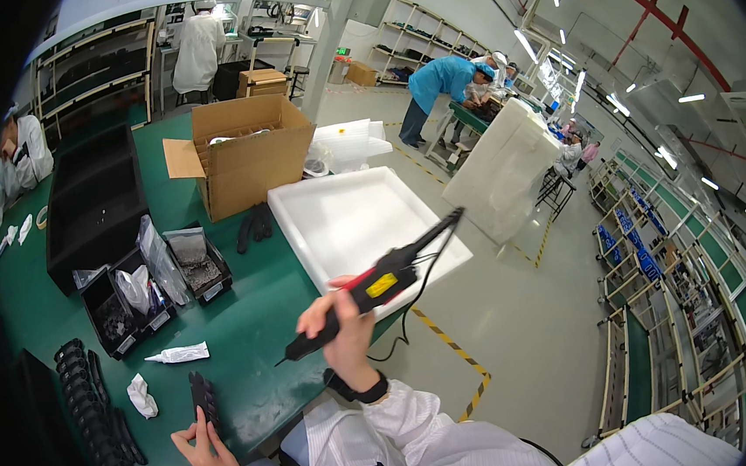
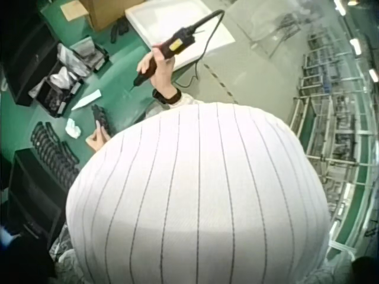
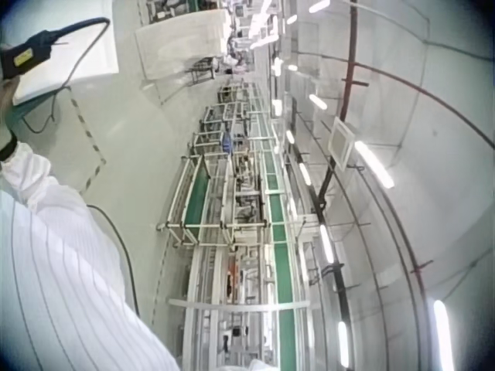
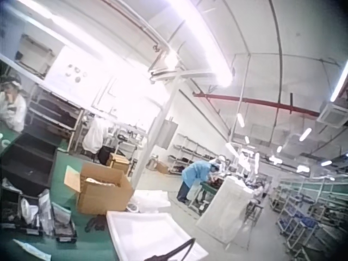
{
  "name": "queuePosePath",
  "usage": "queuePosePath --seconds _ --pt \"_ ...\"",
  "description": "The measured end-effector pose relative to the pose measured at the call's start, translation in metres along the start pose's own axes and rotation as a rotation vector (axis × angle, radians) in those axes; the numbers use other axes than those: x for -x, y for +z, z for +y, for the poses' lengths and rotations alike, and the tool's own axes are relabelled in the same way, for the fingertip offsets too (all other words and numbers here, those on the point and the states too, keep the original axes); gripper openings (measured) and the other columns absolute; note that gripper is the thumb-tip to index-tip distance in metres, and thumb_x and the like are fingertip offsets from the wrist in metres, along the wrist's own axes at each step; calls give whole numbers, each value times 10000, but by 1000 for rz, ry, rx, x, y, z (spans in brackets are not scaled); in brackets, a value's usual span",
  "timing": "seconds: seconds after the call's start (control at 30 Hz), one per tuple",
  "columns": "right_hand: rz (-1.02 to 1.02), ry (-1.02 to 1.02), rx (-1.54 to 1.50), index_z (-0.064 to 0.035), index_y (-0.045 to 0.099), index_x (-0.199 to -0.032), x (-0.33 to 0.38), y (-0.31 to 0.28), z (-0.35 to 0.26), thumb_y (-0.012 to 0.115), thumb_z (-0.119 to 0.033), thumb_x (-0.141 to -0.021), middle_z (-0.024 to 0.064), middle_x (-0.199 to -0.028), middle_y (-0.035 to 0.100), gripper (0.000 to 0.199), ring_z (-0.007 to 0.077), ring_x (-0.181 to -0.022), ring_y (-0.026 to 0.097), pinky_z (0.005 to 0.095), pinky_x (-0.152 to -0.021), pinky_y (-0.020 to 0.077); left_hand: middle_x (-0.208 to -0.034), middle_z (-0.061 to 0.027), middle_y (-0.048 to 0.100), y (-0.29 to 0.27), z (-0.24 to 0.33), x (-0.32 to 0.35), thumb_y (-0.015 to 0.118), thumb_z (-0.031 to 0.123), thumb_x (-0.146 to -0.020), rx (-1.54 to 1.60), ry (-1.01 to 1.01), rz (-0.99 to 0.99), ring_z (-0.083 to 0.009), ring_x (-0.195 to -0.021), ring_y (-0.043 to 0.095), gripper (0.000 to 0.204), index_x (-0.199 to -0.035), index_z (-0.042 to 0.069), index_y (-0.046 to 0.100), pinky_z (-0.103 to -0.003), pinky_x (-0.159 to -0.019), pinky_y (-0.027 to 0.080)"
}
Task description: Assembling a battery pack by applying adhesive and attaching housing components.
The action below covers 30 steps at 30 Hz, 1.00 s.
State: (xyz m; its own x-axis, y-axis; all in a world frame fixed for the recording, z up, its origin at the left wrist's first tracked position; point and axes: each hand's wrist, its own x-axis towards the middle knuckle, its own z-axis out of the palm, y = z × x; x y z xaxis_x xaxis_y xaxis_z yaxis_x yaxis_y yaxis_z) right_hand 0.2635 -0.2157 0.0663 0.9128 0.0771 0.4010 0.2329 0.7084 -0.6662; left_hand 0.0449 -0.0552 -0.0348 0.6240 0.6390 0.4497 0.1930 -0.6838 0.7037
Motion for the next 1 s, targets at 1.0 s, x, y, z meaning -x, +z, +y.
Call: queuePosePath --seconds 1.0 --pt "-373 157 157 1 435 -1139 78 65 106 519 77 -926 82 -674 533 242 160 -502 524 337 -515 495 -1107 -132 619 4 0 -3 683 2 -829 -62 52 68 -305 -962 602 390 -1209 88 681 -391 -847 471"
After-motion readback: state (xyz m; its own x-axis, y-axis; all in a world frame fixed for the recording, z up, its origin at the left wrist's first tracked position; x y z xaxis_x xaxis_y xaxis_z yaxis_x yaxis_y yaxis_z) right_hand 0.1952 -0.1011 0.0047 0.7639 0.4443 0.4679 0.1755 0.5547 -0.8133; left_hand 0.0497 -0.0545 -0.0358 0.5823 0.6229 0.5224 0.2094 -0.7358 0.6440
